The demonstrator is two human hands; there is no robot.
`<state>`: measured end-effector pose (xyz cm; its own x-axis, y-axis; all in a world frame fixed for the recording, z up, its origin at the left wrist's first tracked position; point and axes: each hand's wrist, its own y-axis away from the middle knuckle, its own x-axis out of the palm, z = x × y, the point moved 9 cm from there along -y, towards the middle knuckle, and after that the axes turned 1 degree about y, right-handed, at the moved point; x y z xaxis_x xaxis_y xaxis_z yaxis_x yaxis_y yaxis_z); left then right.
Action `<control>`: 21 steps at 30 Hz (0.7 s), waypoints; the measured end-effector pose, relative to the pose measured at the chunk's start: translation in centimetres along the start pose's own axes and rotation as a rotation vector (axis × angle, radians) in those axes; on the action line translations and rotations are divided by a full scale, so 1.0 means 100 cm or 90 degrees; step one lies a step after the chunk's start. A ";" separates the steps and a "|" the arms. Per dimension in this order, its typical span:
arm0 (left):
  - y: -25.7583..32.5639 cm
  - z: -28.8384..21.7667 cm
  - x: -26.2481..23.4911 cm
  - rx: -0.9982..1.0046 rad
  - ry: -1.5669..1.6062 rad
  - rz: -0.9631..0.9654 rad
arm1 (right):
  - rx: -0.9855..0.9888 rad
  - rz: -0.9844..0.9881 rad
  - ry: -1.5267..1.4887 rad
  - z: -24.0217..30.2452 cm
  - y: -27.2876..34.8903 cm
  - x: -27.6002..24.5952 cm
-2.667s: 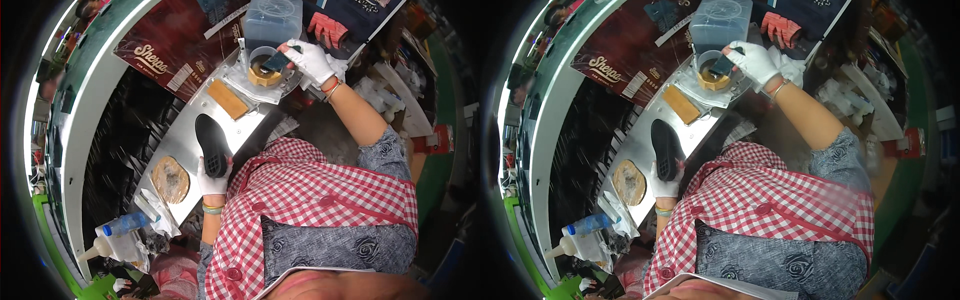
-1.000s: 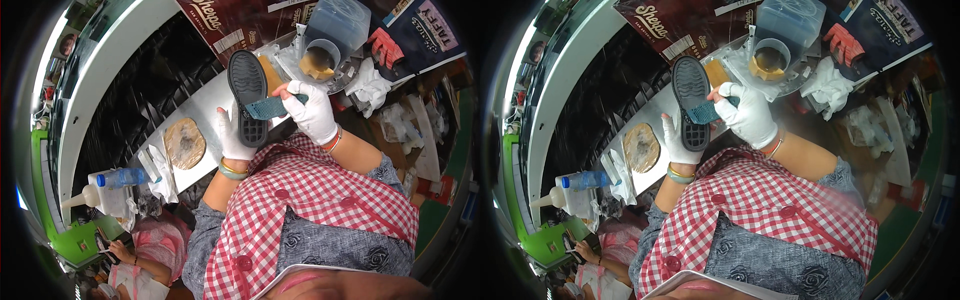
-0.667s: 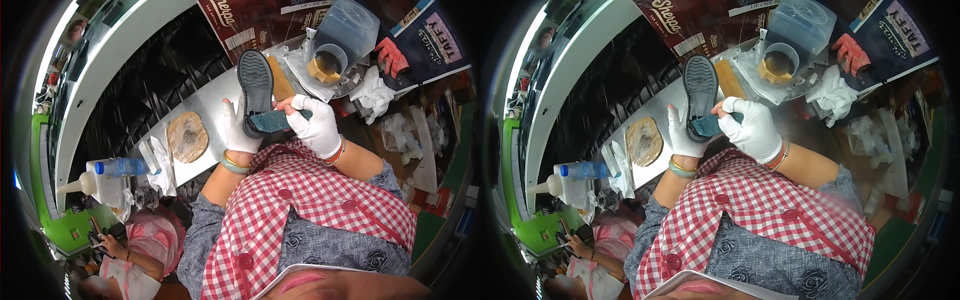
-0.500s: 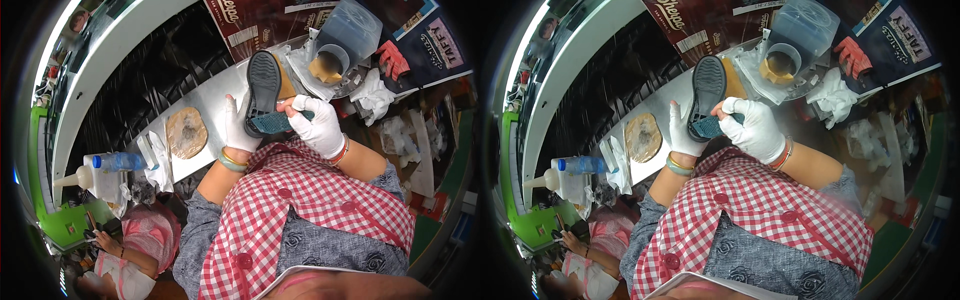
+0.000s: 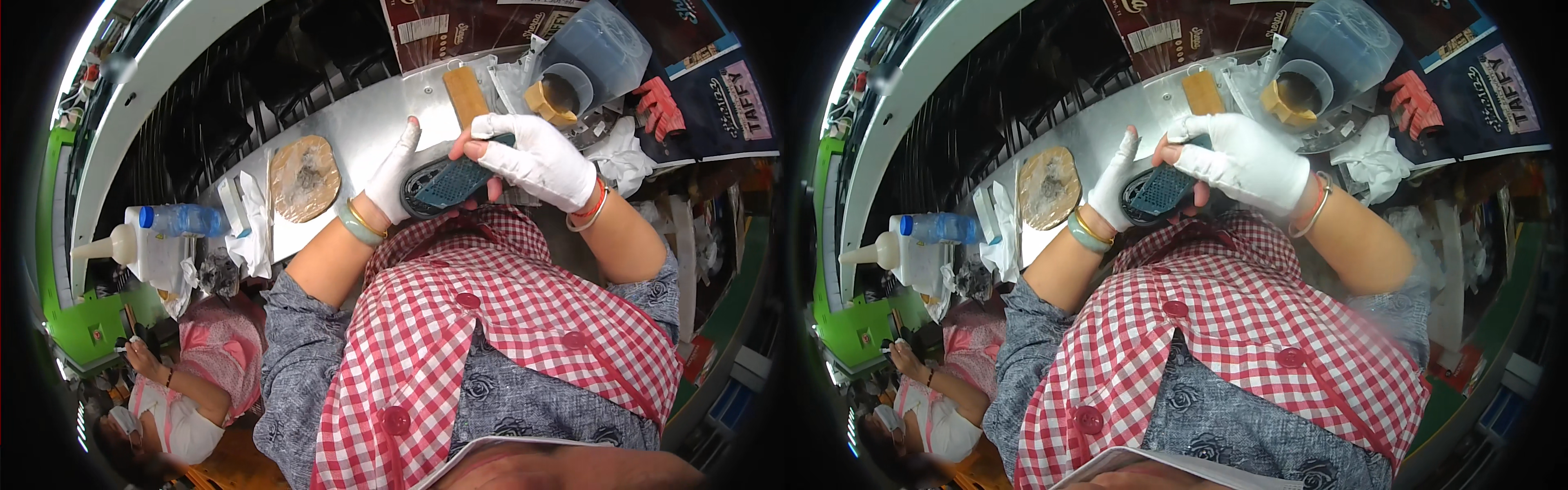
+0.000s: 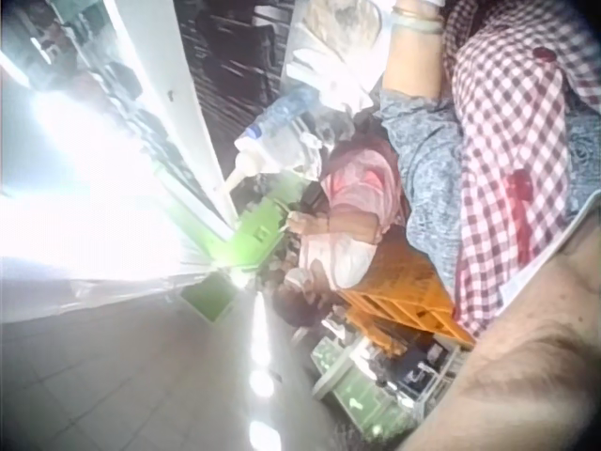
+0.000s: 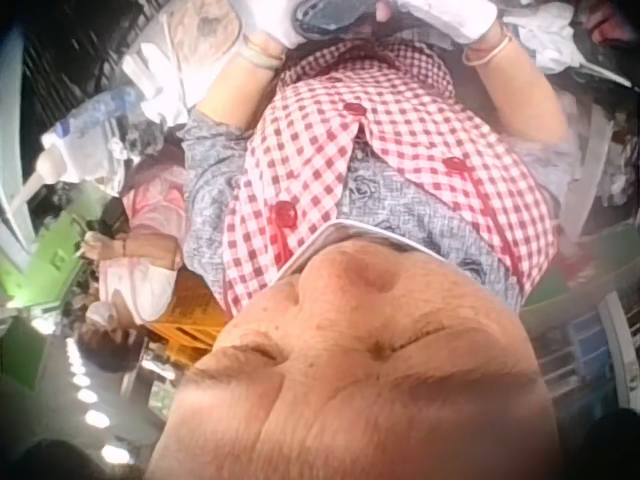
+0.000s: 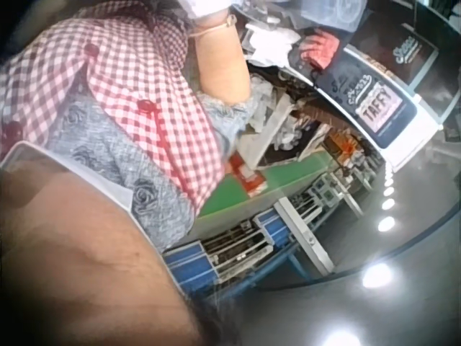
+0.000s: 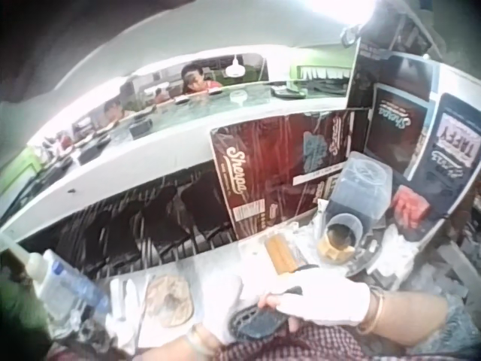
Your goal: The person scrubs the sole of a black shoe using a green brush. They repeatedly dip the brush into a container of liquid and scrub the shoe's textured bottom. The person handles multiple shoes, placing them on a nearby conveyor belt after cleaning.
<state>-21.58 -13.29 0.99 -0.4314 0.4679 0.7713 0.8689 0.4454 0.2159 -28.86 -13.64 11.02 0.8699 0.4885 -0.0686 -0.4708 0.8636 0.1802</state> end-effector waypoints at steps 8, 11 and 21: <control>0.004 0.003 -0.002 -0.108 -0.003 0.000 | 0.031 0.051 0.058 0.004 -0.013 0.014; 0.002 0.000 -0.007 -0.113 -0.036 0.037 | 0.031 0.050 0.055 -0.001 -0.018 0.014; 0.012 0.008 -0.033 -0.192 -0.089 -0.047 | 0.078 0.020 0.089 -0.024 0.004 -0.014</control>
<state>-19.31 -13.70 -1.75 -0.5071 0.5518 0.6621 0.8575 0.2461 0.4517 -30.65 -13.64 8.82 0.8220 0.5352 -0.1948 -0.4688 0.8300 0.3022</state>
